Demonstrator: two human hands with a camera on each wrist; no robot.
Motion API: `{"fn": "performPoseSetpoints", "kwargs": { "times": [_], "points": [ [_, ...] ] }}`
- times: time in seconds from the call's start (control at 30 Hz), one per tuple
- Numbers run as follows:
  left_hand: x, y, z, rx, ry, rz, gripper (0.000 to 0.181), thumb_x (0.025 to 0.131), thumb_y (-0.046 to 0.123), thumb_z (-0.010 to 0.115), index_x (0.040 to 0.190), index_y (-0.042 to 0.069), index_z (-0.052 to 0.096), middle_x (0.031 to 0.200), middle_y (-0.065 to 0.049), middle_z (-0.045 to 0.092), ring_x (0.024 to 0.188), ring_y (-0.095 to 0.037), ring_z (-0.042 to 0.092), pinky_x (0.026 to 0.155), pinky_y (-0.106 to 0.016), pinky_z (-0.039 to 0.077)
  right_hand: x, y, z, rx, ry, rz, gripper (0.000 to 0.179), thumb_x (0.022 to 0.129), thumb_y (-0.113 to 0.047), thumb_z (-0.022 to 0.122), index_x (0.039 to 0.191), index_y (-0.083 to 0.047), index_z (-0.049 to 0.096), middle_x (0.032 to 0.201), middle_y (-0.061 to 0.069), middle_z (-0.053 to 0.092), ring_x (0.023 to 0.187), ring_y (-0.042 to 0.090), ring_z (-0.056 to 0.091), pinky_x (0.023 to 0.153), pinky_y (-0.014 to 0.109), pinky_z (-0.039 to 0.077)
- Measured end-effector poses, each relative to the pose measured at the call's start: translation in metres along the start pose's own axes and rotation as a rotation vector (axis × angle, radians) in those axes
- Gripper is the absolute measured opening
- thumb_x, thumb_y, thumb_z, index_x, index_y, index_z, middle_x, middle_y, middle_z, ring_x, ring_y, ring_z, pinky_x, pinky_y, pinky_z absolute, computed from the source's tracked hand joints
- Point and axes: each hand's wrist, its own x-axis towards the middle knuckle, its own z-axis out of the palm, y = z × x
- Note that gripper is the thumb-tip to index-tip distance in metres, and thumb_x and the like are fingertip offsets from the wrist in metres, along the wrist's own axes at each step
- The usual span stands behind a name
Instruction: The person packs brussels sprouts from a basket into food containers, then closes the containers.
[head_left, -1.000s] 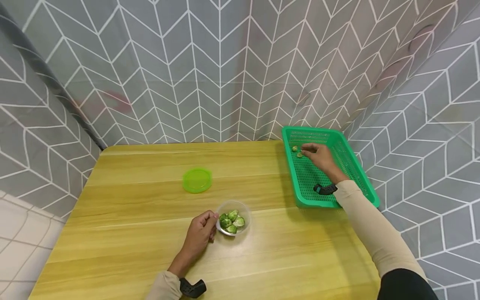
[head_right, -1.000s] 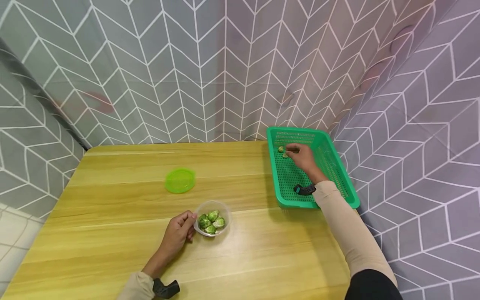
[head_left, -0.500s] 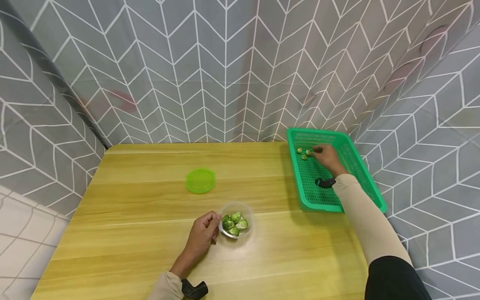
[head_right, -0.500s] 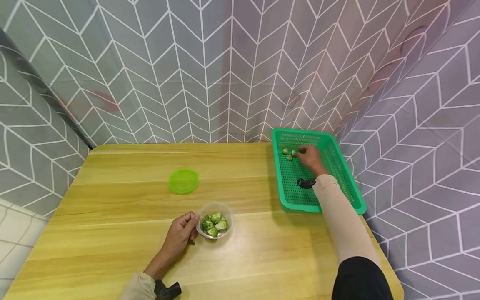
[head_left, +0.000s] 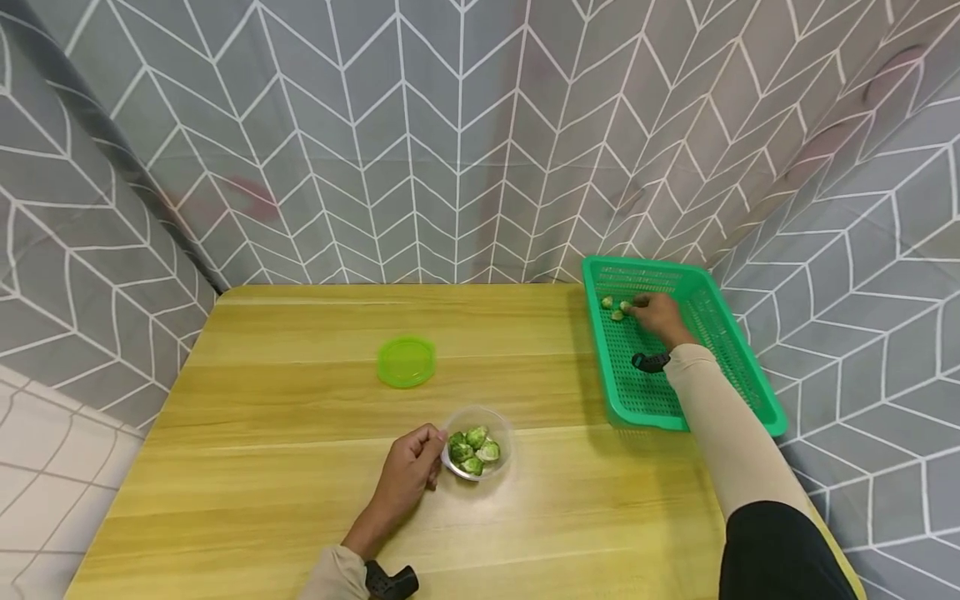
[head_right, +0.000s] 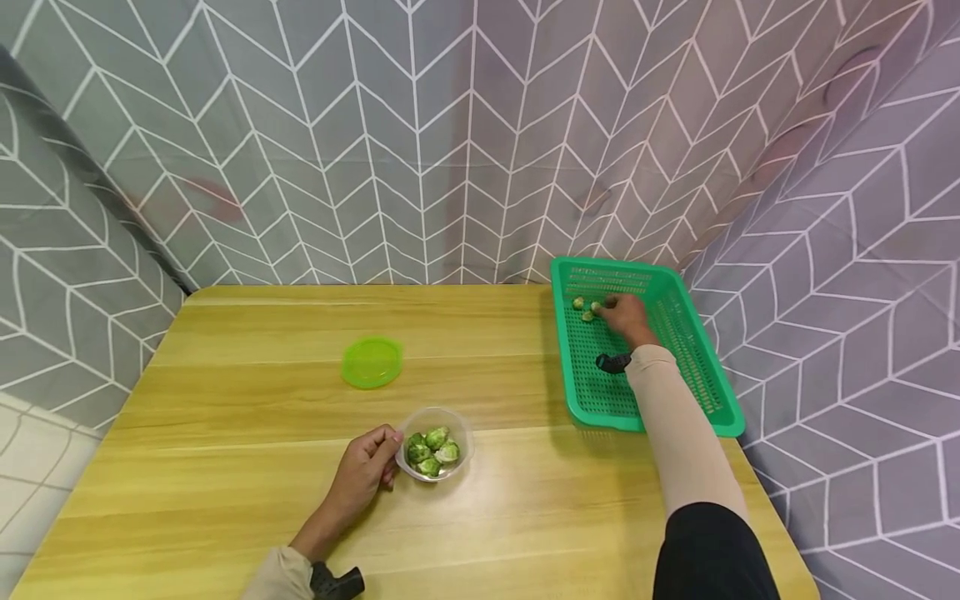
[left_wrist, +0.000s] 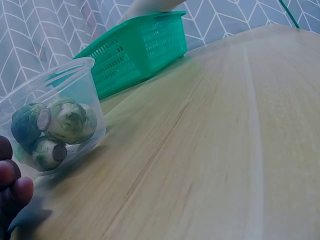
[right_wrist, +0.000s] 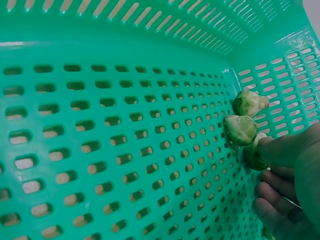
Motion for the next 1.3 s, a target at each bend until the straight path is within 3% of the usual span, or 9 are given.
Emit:
{"fn": "performPoseSetpoints", "kwargs": {
  "times": [0.23,0.47,0.8,1.03,1.3],
  "points": [
    [-0.001,-0.001,0.002,-0.004,-0.007,0.01,0.04,0.107,0.029,0.052,0.077,0.003,0.05,0.056,-0.015,0.044,0.047,-0.019,0.045,0.043,-0.031,0.046,-0.008,0.0,-0.002,-0.06,0.025,-0.044,0.05,0.104,-0.03,0.056,0.134,0.01,0.055,0.135,0.033,0.054,0.121,0.051,0.053,0.097,0.06,0.047],
    [-0.001,-0.004,0.007,-0.01,-0.025,0.01,0.042,0.107,0.032,0.052,0.077,0.003,0.05,0.056,-0.014,0.045,0.046,-0.015,0.045,0.042,-0.032,0.047,-0.018,0.007,-0.004,-0.052,0.038,-0.037,0.045,0.104,-0.023,0.058,0.133,0.011,0.056,0.133,0.035,0.055,0.12,0.051,0.054,0.096,0.06,0.048],
    [-0.001,-0.003,0.01,-0.017,-0.023,0.017,0.042,0.107,0.032,0.052,0.076,0.003,0.049,0.056,-0.012,0.044,0.046,-0.016,0.045,0.042,-0.032,0.046,-0.022,0.008,-0.016,-0.002,0.053,-0.039,0.044,0.104,-0.026,0.058,0.133,0.007,0.057,0.133,0.033,0.056,0.118,0.049,0.054,0.094,0.06,0.048],
    [0.0,-0.003,0.009,-0.012,-0.021,0.01,0.042,0.106,0.032,0.053,0.076,0.003,0.05,0.056,-0.011,0.045,0.047,-0.015,0.045,0.043,-0.031,0.046,-0.031,-0.003,-0.026,0.084,0.055,-0.064,0.052,0.104,-0.035,0.058,0.138,0.004,0.055,0.136,0.031,0.054,0.122,0.046,0.053,0.096,0.058,0.048],
    [0.0,-0.002,0.001,-0.007,0.003,0.021,0.042,0.106,0.032,0.054,0.076,0.002,0.051,0.056,-0.017,0.045,0.046,-0.021,0.045,0.042,-0.033,0.046,-0.056,-0.031,-0.026,0.125,0.13,-0.184,0.047,0.101,-0.035,0.064,0.136,-0.003,0.06,0.13,0.024,0.063,0.117,0.039,0.061,0.091,0.052,0.051]
  ]
}}
